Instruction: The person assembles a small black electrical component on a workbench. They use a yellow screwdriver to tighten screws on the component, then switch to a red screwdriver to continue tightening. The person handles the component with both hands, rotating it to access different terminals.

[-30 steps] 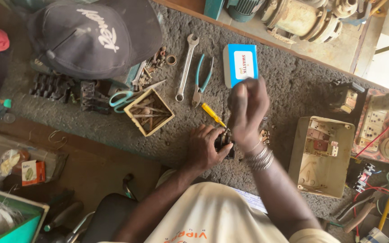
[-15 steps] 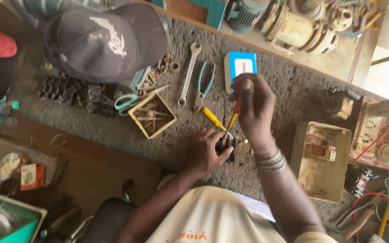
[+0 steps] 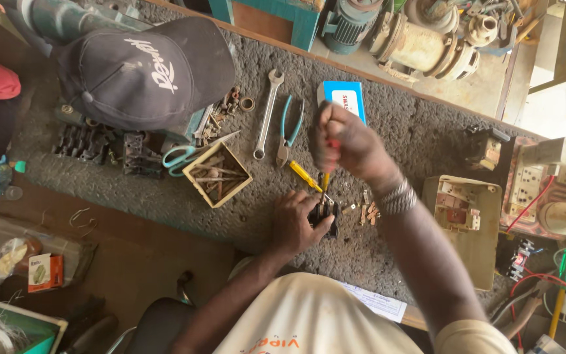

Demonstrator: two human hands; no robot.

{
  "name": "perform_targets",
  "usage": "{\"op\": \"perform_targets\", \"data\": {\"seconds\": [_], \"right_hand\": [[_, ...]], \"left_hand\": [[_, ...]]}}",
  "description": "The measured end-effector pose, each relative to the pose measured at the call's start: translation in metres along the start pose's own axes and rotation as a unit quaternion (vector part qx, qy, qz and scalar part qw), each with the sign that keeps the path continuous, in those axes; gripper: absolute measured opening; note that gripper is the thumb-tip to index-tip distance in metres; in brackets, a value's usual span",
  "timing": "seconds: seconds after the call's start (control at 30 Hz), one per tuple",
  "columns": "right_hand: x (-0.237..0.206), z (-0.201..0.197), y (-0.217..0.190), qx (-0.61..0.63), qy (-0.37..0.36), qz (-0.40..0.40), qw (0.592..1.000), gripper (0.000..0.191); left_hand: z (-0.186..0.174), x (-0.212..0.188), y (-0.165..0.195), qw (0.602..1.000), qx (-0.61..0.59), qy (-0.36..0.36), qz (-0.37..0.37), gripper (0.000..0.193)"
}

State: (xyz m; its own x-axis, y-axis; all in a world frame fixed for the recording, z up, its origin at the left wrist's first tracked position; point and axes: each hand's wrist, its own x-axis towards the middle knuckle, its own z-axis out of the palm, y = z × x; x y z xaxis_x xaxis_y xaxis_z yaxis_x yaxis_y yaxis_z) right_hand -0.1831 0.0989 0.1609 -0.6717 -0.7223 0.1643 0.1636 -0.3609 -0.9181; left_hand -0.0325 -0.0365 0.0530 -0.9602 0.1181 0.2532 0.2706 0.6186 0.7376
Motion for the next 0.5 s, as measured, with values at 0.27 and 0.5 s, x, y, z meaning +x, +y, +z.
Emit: {"op": "perform_targets", "data": {"seconds": [0.27,0.5], "right_hand": [[-0.025,0.057,0.034,-0.44,0.379,-0.239,0.778,0.047],[0.006,-0.029,0.017,0.237,-0.21,-0.055,0.947,0.053]], "left_hand": [[-0.002,-0.001,0.0,1.0,0.004,-0.019,-0.015,0.052],[0.003,0.001,-0.003,1.0,0.008,-0.025,-0.012,0.053]]}}
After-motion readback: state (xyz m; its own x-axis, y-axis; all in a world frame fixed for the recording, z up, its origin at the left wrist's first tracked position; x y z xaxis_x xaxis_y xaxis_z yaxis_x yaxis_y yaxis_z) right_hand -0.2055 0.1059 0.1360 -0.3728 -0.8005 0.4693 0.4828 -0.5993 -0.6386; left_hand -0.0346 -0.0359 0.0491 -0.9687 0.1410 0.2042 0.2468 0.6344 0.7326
